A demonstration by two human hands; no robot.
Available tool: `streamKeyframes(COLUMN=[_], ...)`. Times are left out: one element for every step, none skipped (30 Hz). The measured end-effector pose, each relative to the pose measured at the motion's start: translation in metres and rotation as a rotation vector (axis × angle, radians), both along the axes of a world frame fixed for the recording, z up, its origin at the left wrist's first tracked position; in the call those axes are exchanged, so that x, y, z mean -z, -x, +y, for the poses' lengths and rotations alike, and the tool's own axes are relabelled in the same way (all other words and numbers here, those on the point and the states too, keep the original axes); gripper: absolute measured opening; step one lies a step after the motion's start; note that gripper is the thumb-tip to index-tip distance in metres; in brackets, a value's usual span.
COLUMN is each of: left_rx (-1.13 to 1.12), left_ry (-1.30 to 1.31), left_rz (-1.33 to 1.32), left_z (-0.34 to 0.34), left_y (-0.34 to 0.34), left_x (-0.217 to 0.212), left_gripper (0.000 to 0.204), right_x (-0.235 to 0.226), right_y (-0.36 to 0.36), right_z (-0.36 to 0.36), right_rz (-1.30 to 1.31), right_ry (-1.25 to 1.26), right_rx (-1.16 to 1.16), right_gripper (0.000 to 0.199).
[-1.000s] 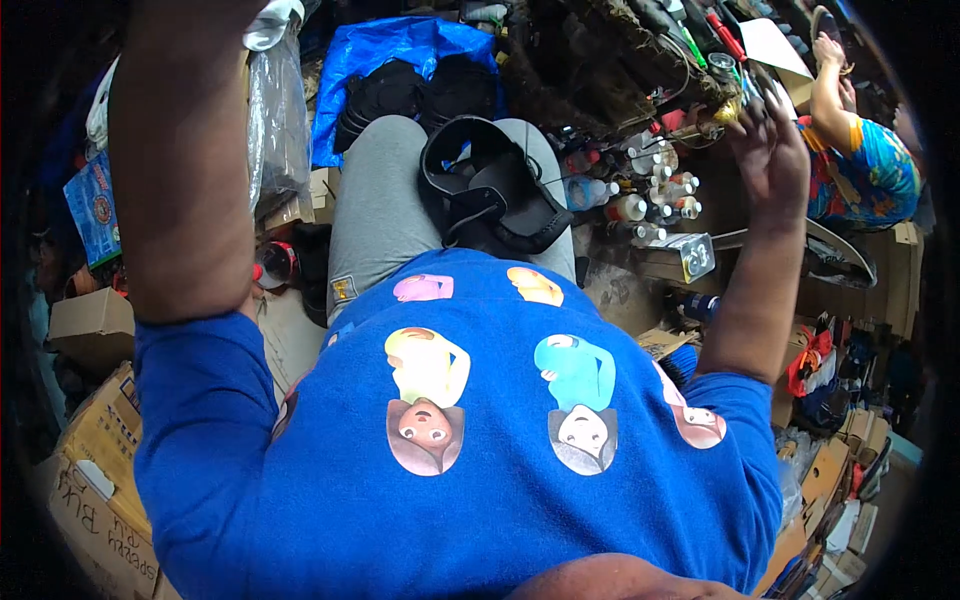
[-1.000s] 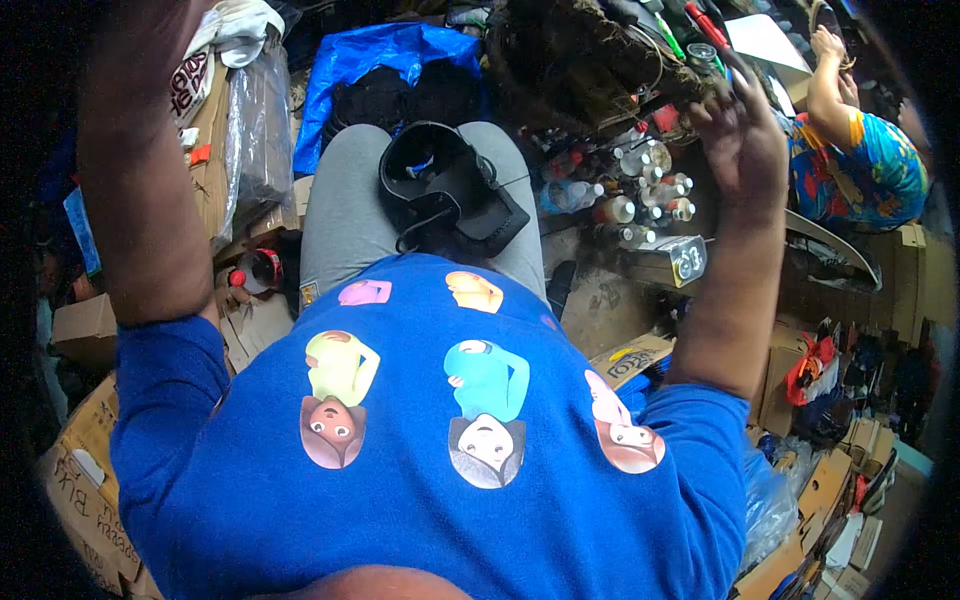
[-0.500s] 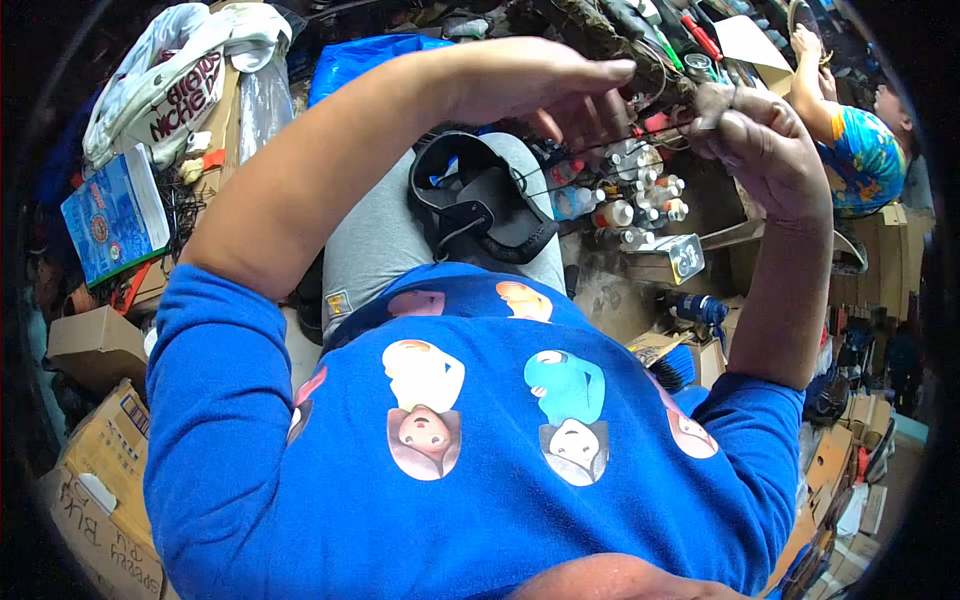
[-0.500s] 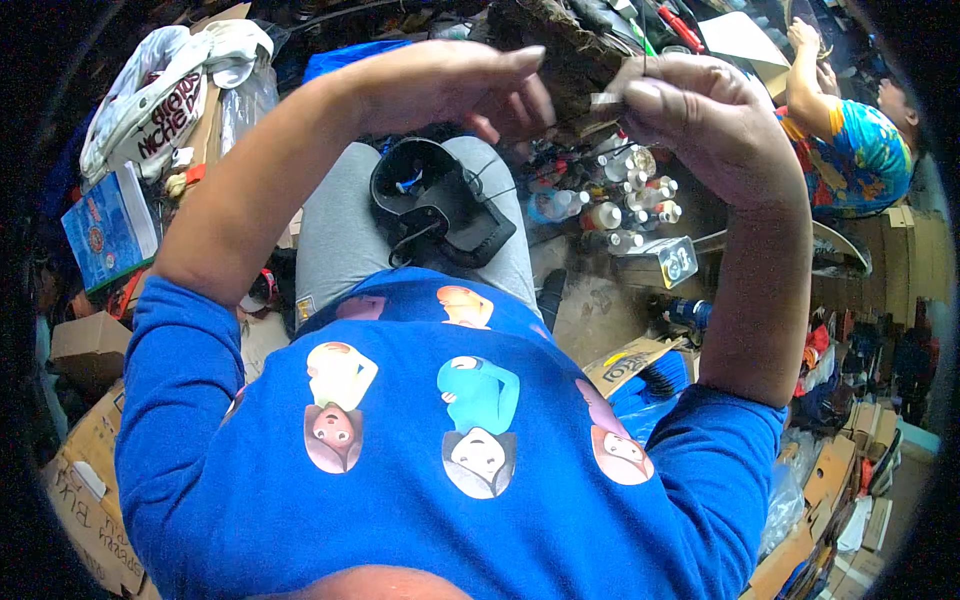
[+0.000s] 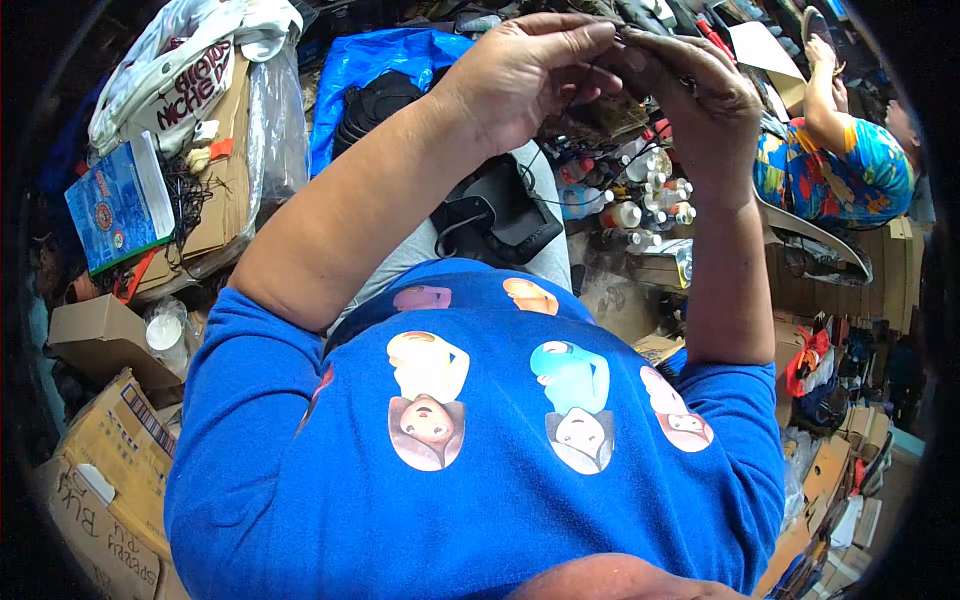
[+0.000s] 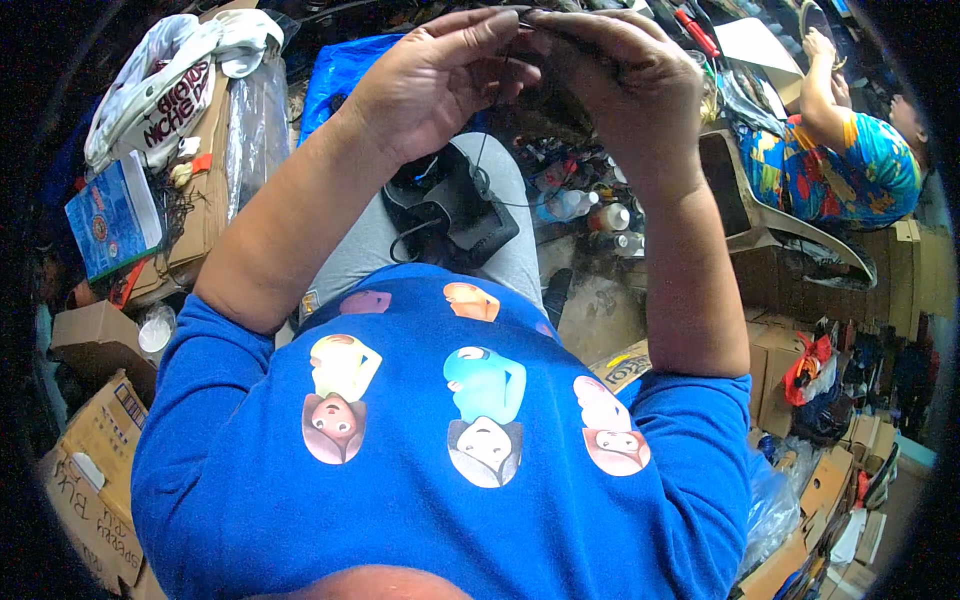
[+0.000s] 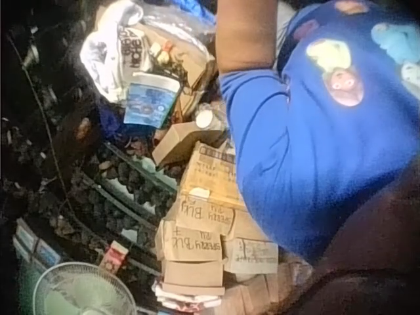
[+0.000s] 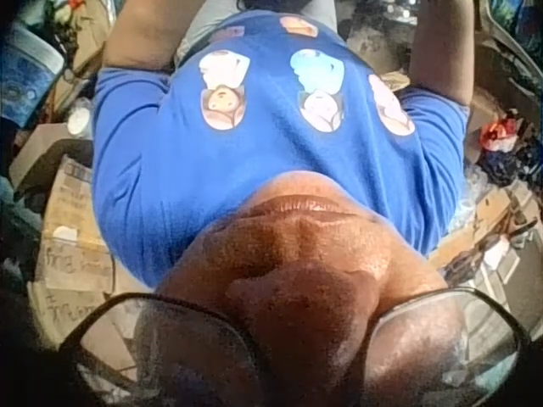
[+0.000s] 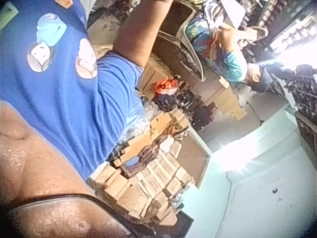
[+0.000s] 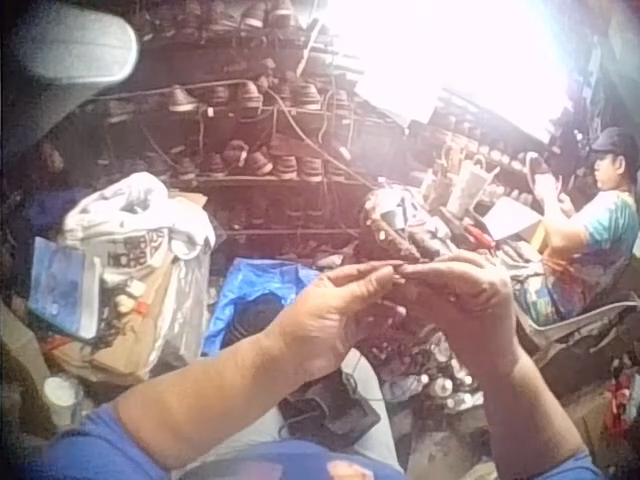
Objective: Manually sewing and trimming thread on a leather shoe component.
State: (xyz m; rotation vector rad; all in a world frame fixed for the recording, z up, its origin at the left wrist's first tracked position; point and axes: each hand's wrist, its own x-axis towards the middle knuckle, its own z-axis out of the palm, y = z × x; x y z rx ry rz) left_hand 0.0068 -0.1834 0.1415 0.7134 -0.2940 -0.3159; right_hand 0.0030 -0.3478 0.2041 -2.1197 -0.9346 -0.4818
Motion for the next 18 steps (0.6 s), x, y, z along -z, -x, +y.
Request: streamKeyframes(left_rx=[-0.04,0.059,0.057,0.076,0.095,-0.06,-0.062,-0.096,-0.126,-0.067,-0.065,-0.025,0.015,0.049,0.047,0.063,0.078,0.078], left_ry=[0.11,0.064,0.063,0.121,0.179,0.131,0.128,0.079,0.031,0.06,0.06,0.097,0.134,0.145,0.145,0.1,0.056,0.06], left_rz=[0.003,0.086,0.088,0.088,0.088,0.006,0.01,-0.015,-0.041,-0.023,-0.021,0.021,0.064,0.062,0.062,0.052,0.041,0.079], left_z=[0.0,0.006,0.009,0.011,0.012,0.01,0.009,0.009,0.007,0.008,0.008,0.009,0.01,0.011,0.011,0.01,0.009,0.007], left_y=[-0.003,-0.007,-0.006,-0.005,-0.004,0.001,0.004,0.007,0.008,0.009,0.01,0.012,0.012,0.011,0.01,0.009,0.008,0.009], left_x=[0.001,0.002,0.005,0.01,0.014,0.017,0.021,0.027,0.032,0.036,0.039,0.04,0.041,0.043,0.045,0.047,0.049,0.048], left_gripper=[0.015,0.02,0.02,0.018,0.017,0.017,0.017,0.015,0.014,0.018,0.018,0.021,0.024,0.029,0.029,0.028,0.028,0.027], right_x=[0.005,0.013,0.02,0.027,0.036,0.042,0.046,0.051,0.058,0.062,0.064,0.065,0.065,0.066,0.067,0.067,0.068,0.068], right_y=[-0.001,-0.003,-0.005,-0.005,-0.004,-0.001,0.003,0.007,0.006,0.008,0.011,0.011,0.011,0.011,0.009,0.007,0.006,0.006], right_z=[0.001,0.001,0.001,-0.002,-0.003,-0.002,0.0,0.003,0.002,0.001,0.002,0.003,0.003,0.003,0.002,0.001,0.0,0.002], right_rz=[0.003,-0.039,-0.081,-0.145,-0.128,-0.104,-0.08,-0.025,0.053,0.168,0.282,0.283,0.359,0.433,0.434,0.375,0.316,0.318], right_ry=[0.0,-0.07,-0.142,-0.099,-0.146,-0.148,-0.15,-0.168,-0.198,-0.27,-0.341,-0.342,-0.413,-0.484,-0.484,-0.447,-0.41,-0.41], right_rx=[-0.002,-0.011,-0.02,0.004,-0.012,-0.005,0.001,0.002,0.006,0.011,0.015,0.016,0.029,0.042,0.04,0.052,0.064,0.061], right_gripper=[0.02,0.019,0.018,0.02,0.02,0.019,0.019,0.017,0.016,0.015,0.015,0.015,0.015,0.015,0.015,0.015,0.015,0.015])
